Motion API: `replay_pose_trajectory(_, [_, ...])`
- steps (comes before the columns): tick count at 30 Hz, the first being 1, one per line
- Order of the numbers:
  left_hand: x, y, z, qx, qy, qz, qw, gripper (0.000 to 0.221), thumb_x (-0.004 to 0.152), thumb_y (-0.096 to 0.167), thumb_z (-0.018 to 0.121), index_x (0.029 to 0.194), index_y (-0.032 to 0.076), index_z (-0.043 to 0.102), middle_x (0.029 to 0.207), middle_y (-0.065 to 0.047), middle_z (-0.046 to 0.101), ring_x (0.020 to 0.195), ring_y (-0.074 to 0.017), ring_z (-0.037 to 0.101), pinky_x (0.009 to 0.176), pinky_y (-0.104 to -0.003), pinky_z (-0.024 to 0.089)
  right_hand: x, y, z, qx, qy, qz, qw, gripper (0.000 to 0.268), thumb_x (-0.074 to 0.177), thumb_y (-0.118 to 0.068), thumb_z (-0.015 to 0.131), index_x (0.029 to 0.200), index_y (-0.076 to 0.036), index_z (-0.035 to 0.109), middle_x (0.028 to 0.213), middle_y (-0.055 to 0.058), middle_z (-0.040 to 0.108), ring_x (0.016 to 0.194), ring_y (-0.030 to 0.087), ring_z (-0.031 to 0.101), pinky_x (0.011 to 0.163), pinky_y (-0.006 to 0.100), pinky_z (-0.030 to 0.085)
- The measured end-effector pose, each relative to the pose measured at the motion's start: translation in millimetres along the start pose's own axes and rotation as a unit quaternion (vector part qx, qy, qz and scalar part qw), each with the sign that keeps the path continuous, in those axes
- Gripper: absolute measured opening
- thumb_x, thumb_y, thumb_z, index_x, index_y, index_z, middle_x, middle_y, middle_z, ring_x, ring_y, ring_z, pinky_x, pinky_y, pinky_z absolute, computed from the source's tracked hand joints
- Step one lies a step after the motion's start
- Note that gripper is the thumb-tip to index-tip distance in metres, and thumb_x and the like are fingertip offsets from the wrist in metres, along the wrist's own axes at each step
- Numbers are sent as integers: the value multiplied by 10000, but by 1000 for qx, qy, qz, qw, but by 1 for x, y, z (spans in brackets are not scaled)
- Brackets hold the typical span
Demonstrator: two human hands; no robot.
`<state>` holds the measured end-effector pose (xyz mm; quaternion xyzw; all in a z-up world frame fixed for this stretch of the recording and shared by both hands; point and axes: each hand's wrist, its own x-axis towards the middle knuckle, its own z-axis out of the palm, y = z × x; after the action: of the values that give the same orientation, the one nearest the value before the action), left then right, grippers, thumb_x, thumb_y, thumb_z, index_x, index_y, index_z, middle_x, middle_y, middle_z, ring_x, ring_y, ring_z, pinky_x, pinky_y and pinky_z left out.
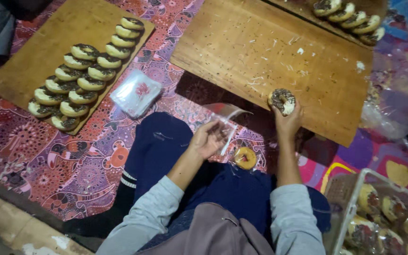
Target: The person sits on the floor and repeatedly picks up doughnuts from a wooden board, places them into clear plastic bags, and sets the packaged items into a nearby crate. The process is repeated for multiple doughnuts throughout the clip.
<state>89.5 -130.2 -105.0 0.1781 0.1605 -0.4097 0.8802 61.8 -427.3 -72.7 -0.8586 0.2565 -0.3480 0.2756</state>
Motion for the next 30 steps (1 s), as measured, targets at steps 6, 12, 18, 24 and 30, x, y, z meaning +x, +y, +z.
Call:
replay_pose_trajectory(6, [2, -5, 5, 22, 46, -67, 996, 167, 966, 248, 633, 1025, 94, 655, 944, -76, 691, 827, -249, 658, 781, -432, 590, -32, -67, -42, 118, -147, -226, 956, 603, 769, -179, 880, 1276, 28, 627, 1302, 221, 642, 1215, 346, 621, 1025, 421, 506])
replay_pose_trajectory(12, [-48, -2, 44, 344, 69, 200, 915, 382, 981, 348, 686, 1191, 52, 566, 1033, -95, 659, 799, -208, 626, 684, -338, 528, -41, -146, -75, 174, -314, -56, 932, 129, 878, -79, 764, 1001, -48, 786, 987, 96, 786, 921, 208, 766, 810, 311, 593])
replay_pose_trajectory(18, [-93, 15, 89, 610, 68, 467, 637, 604, 790, 85, 737, 1341, -11, 508, 1244, -182, 680, 910, -187, 663, 674, -273, 537, -63, -171, -81, 120, -300, -258, 911, 122, 848, -113, 810, 955, -58, 791, 907, 126, 749, 869, 303, 701, 788, 410, 541])
replay_pose_trajectory(24, [-87, 22, 102, 593, 118, 381, 700, 330, 873, -8, 673, 1193, 36, 608, 926, -100, 776, 721, -158, 752, 615, -267, 577, -79, -201, -101, 101, -161, -257, 947, 137, 903, -59, 730, 1036, -39, 752, 1049, 155, 732, 1030, 359, 693, 956, 437, 529])
replay_pose_trajectory(30, [-93, -7, 97, 647, -58, 511, 563, 177, 857, -26, 709, 1020, 31, 671, 1118, -143, 763, 846, -224, 755, 735, -319, 584, -126, -200, -104, 83, -213, -112, 967, 274, 994, -22, 634, 1260, -35, 695, 1322, 196, 681, 1282, 342, 665, 1119, 401, 533])
